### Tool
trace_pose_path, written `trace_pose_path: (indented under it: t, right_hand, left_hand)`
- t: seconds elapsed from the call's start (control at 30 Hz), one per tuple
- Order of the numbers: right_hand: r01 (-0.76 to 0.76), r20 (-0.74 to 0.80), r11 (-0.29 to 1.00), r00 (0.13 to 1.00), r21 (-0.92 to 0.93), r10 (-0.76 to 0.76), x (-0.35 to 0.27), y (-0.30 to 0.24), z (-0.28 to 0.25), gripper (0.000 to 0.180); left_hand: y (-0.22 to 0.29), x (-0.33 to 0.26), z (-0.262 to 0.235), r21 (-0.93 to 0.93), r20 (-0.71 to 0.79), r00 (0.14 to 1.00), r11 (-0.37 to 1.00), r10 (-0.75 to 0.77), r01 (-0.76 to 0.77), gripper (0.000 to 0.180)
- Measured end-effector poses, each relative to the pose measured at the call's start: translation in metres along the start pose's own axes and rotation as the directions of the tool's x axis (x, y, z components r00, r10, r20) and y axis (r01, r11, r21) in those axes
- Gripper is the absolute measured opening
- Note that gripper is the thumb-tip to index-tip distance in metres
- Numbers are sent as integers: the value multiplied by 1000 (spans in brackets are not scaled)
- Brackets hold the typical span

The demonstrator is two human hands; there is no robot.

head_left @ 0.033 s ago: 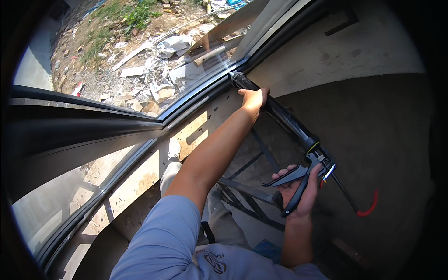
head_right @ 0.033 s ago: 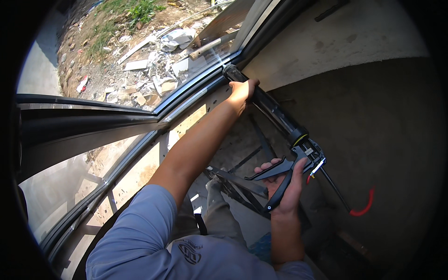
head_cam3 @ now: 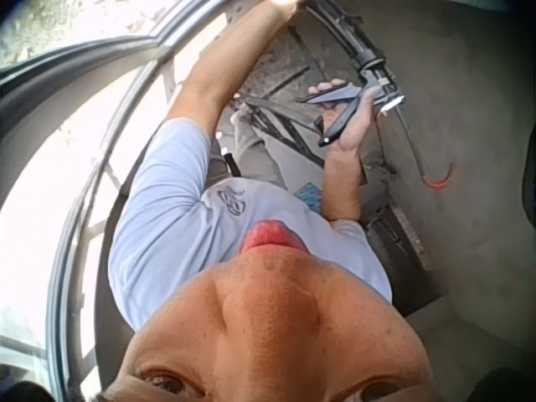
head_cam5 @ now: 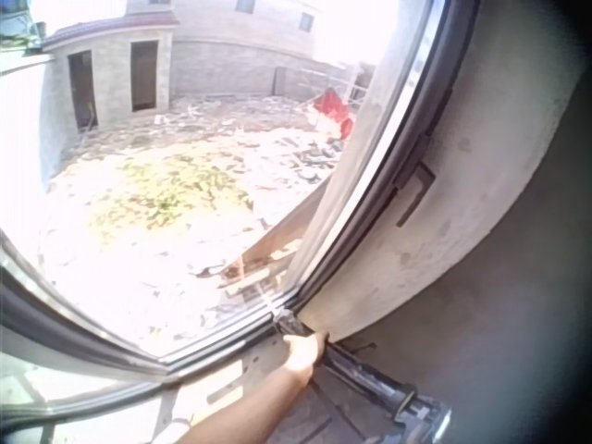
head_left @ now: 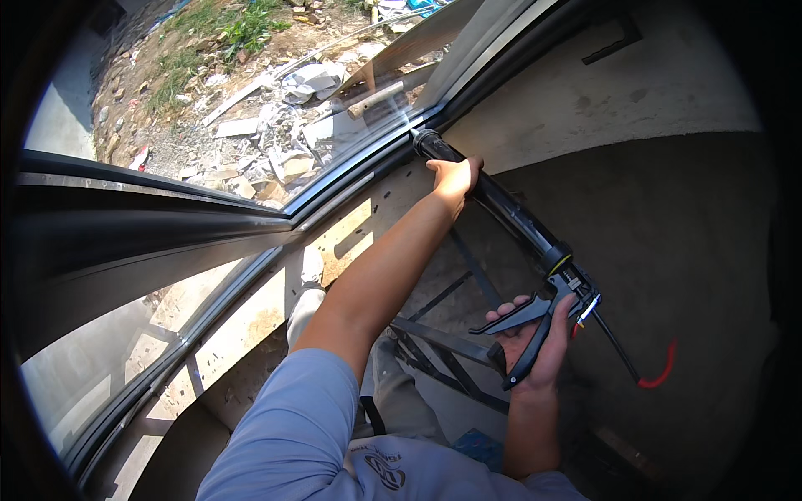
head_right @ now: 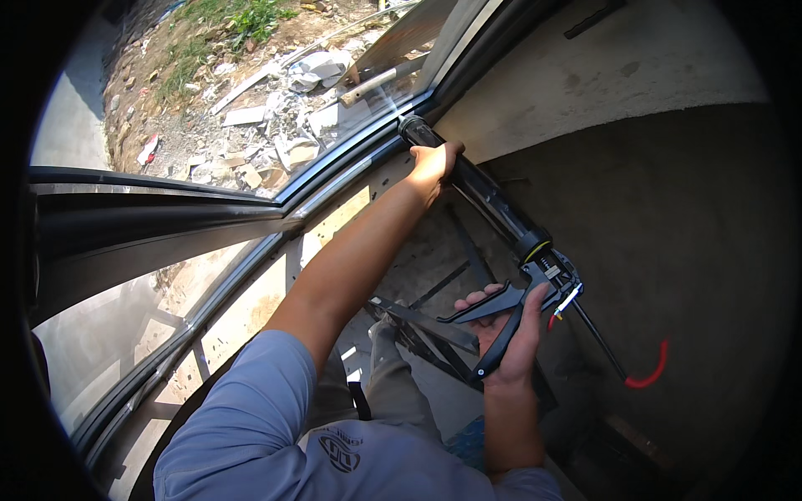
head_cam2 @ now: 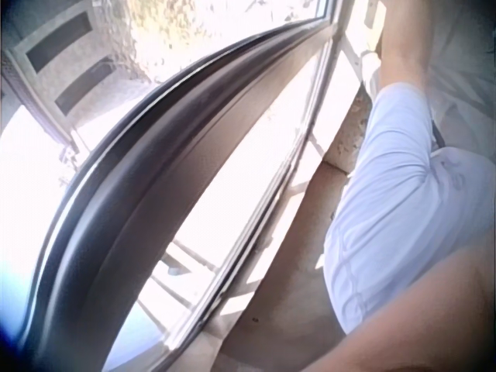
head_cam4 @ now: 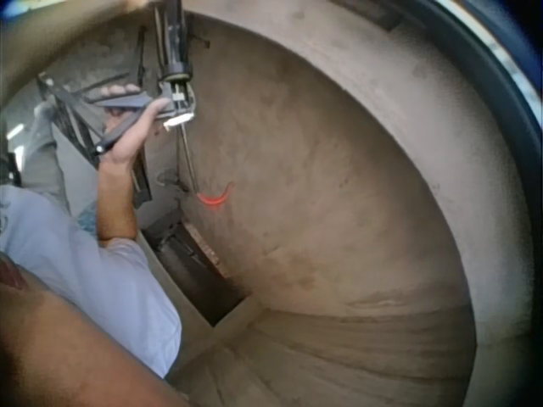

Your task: The person applies sealant to the window frame using a caulking gun while standing on a stepladder. They move the ladder to reach different sections of the frame and wipe the nozzle with a plastic bag between applications.

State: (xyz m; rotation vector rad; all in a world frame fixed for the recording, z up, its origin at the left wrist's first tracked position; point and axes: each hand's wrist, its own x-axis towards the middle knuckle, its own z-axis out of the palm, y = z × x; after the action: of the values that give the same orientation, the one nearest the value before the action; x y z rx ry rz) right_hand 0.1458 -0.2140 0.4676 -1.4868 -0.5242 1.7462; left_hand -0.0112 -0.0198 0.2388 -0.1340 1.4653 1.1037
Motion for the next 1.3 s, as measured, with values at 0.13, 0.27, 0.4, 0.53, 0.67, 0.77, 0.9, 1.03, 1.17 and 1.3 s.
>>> trace_pose_path:
  t: [0.13,0.27,0.4,0.53,0.67,0.77,0.9,1.03,1.17,1.3]
  right_hand:
    - [-4,-32,1000,999,6,5,-3,-2,5,71]
    - [-13,-48,1000,999,14,14,-4,-2,6,70]
    - [-17,-57,1000,998,1,17,-5,-2,5,70]
    - [-27,-44,1000,999,-12,26,-4,-2,5,68]
    - [-55,-14,998,998,-16,54,-4,-2,4,70]
    - [-54,-23,998,998,-11,54,-3,-1,3,70]
    - [-59,-18,997,998,-43,59,-3,1,1,69]
    - [-65,14,997,998,-50,66,-2,1,-1,72]
    - [-75,25,996,997,-39,76,-1,1,-3,72]
    - [-146,76,988,986,-53,149,-3,-2,-8,72]
  left_hand:
    - [4,-6,-3,35,-30,999,999,14,-13,93]
    - [5,-12,-7,67,-40,999,998,-2,4,99]
    - [3,-12,-7,76,-55,998,997,4,0,101]
    - [-1,-5,-7,60,-62,998,998,0,4,99]
    - [-6,2,-8,40,-57,998,999,-14,16,94]
    - [-10,6,-9,34,-66,998,999,-17,19,91]
    - [-10,3,-14,53,-76,997,998,-19,23,93]
    - [-2,-12,-22,104,-69,997,993,-42,49,106]
    - [3,-23,-31,109,-4,994,988,-108,108,128]
    - [-4,-23,-43,131,-154,978,978,-143,164,94]
